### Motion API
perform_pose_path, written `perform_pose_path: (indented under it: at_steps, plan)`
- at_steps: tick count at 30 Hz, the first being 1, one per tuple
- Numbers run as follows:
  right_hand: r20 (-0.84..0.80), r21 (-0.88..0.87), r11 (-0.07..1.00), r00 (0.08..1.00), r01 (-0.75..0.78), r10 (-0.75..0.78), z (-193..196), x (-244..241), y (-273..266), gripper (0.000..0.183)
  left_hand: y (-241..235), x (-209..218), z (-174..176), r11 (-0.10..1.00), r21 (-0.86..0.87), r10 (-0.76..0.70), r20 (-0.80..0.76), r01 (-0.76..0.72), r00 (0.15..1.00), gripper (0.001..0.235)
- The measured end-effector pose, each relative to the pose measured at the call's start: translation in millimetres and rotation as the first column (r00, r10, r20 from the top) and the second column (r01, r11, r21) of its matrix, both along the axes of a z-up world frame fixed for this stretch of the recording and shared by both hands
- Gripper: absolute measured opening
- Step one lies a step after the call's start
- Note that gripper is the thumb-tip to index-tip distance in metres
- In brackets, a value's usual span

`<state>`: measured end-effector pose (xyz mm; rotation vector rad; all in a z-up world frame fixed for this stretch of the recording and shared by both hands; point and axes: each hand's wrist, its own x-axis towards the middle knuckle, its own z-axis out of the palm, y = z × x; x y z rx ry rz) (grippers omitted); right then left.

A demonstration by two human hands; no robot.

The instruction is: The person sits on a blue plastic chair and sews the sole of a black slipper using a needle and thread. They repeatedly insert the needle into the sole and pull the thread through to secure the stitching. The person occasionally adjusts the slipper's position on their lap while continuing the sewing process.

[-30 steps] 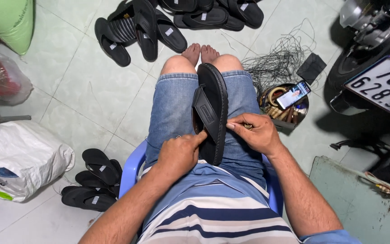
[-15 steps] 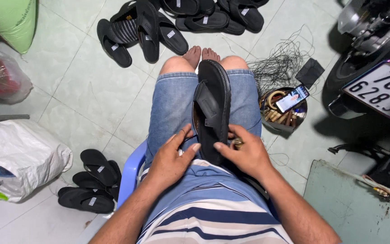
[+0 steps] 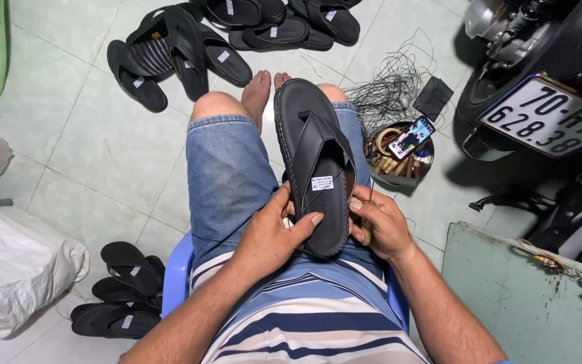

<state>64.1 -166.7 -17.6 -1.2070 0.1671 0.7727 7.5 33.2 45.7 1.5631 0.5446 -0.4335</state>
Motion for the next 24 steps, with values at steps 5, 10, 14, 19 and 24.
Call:
perform_pose_path:
  at_steps: [5, 10, 14, 19, 24]
  plan:
    - [-0.007, -0.01, 1.0, 1.0, -0.023, 0.023, -9, 1, -4, 0.044, 1, 0, 1, 1.0, 0.009, -0.006, -0.009, 0.006, 1.0, 0.072]
    - [-0.006, 0.0, 1.0, 1.0, -0.017, 0.017, -5, 2, 0, 0.044, 1, -2, -2, 0.999, 0.032, -0.012, -0.003, 0.013, 1.0, 0.071]
    - [-0.005, -0.005, 1.0, 1.0, -0.02, 0.02, -9, 1, -2, 0.045, -2, 0, 4, 1.0, 0.014, -0.016, 0.024, 0.015, 1.0, 0.069]
    - [-0.002, -0.007, 1.0, 1.0, -0.031, 0.031, -9, 0, -2, 0.046, -3, 1, 12, 0.999, 0.037, -0.023, 0.029, 0.022, 0.999, 0.072]
    - [-0.008, 0.0, 1.0, 1.0, -0.03, 0.03, -14, 1, -4, 0.045, -2, -4, 4, 0.997, 0.067, -0.028, 0.023, 0.027, 0.999, 0.071]
